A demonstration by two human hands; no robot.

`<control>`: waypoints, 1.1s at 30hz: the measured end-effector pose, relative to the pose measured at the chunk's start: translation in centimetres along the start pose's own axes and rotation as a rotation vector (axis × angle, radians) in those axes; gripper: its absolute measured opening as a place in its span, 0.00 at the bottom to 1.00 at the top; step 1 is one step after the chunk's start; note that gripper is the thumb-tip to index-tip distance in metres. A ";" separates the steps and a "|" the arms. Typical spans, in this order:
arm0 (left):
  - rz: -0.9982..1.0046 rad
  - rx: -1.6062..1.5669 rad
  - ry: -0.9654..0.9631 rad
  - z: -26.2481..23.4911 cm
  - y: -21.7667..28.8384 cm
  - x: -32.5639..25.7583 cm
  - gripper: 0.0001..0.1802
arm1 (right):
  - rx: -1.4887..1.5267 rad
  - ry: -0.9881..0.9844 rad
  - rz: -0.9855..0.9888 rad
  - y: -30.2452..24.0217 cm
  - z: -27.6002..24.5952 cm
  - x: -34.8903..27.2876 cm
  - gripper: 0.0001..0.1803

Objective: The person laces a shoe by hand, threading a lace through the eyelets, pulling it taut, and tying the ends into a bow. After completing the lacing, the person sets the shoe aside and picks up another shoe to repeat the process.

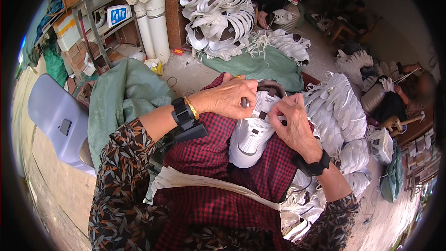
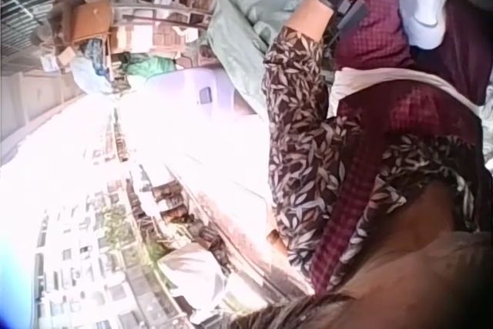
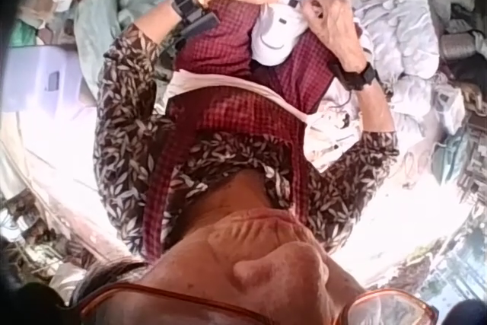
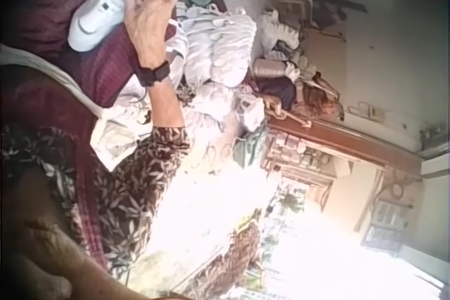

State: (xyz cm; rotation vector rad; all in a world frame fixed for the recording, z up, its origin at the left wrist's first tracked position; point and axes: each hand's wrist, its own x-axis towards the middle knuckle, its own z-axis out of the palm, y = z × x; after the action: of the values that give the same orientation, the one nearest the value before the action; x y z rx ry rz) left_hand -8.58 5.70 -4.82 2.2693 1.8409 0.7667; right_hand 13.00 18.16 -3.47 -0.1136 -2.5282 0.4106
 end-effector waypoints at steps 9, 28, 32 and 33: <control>0.030 -0.114 0.002 0.2 -0.5 0.5 0.08 | 0.106 -0.212 -0.040 1.6 -1.9 0.6 0.04; -0.025 -0.278 -0.011 -0.2 -0.6 0.8 0.06 | 0.160 -0.386 0.074 2.0 -4.6 1.7 0.09; 0.051 -0.274 0.106 -0.2 0.0 -0.2 0.05 | 0.154 -0.221 0.004 1.0 -3.9 1.2 0.09; 0.058 -0.260 0.167 -0.7 0.6 -0.3 0.05 | 0.177 -0.145 0.071 0.4 -4.0 0.8 0.08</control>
State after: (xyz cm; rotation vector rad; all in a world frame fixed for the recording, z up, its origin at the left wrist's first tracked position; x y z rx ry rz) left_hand -8.43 5.11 -4.07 2.1571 1.6309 1.1629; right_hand 14.54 19.74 0.04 -0.1088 -2.6213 0.6910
